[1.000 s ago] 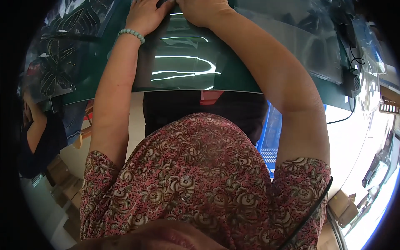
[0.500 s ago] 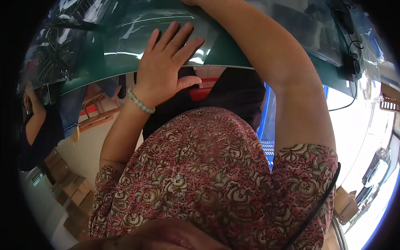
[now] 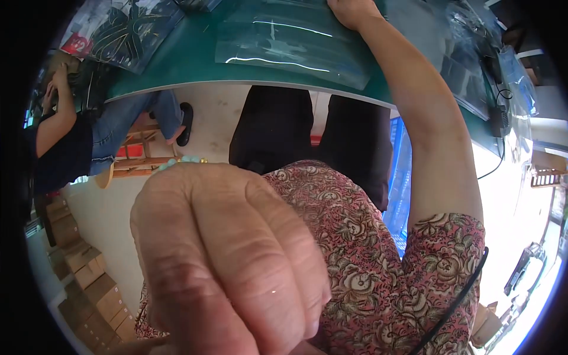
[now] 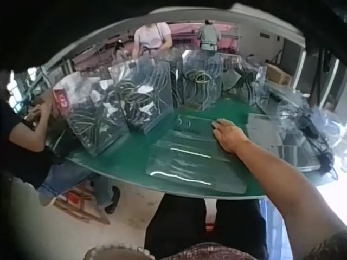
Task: Folding transparent plastic sheets and placing them into a blue plastic storage basket.
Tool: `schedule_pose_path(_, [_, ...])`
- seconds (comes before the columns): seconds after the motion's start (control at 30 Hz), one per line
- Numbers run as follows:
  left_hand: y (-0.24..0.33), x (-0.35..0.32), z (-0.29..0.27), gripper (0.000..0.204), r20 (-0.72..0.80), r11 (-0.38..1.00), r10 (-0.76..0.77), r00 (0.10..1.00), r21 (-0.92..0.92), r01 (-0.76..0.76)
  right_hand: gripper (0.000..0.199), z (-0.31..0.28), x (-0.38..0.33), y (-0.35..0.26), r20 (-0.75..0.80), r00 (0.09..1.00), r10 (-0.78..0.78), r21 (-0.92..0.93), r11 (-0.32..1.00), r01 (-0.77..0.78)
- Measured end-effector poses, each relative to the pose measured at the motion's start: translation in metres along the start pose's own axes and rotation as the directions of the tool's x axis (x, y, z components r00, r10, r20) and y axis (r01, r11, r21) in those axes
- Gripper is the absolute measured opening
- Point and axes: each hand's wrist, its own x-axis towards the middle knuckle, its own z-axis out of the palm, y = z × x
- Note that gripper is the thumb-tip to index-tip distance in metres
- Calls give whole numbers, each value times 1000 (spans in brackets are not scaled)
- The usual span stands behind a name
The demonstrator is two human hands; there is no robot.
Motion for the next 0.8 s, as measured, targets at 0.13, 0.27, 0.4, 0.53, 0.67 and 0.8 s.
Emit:
schedule_pose_path(0.13, [-24,1,9,40,-125,965,253,959,-46,-260,40,17,-5,19,-75,989,-129,-172,978,114])
schedule_pose_path(0.27, [-10,-1,3,32,-87,992,128,988,8,-128,49,5,-12,0,-162,949,269,229,946,-229])
schedule_pose_path(0.4, [-9,5,2,31,-99,997,68,993,39,-64,54,-12,-25,-5,-102,957,272,292,928,-232])
schedule_pose_path(0.53, [-35,15,-7,46,-8,960,276,961,56,-276,61,-24,-31,-15,-96,944,316,263,923,-282])
schedule_pose_path(0.67, [-33,10,-18,46,61,977,214,975,7,-215,72,-46,-48,-34,-23,931,365,198,914,-353])
schedule_pose_path(0.8, [-27,5,-14,38,22,996,77,997,52,-78,77,-89,-56,-49,197,898,394,148,893,-425])
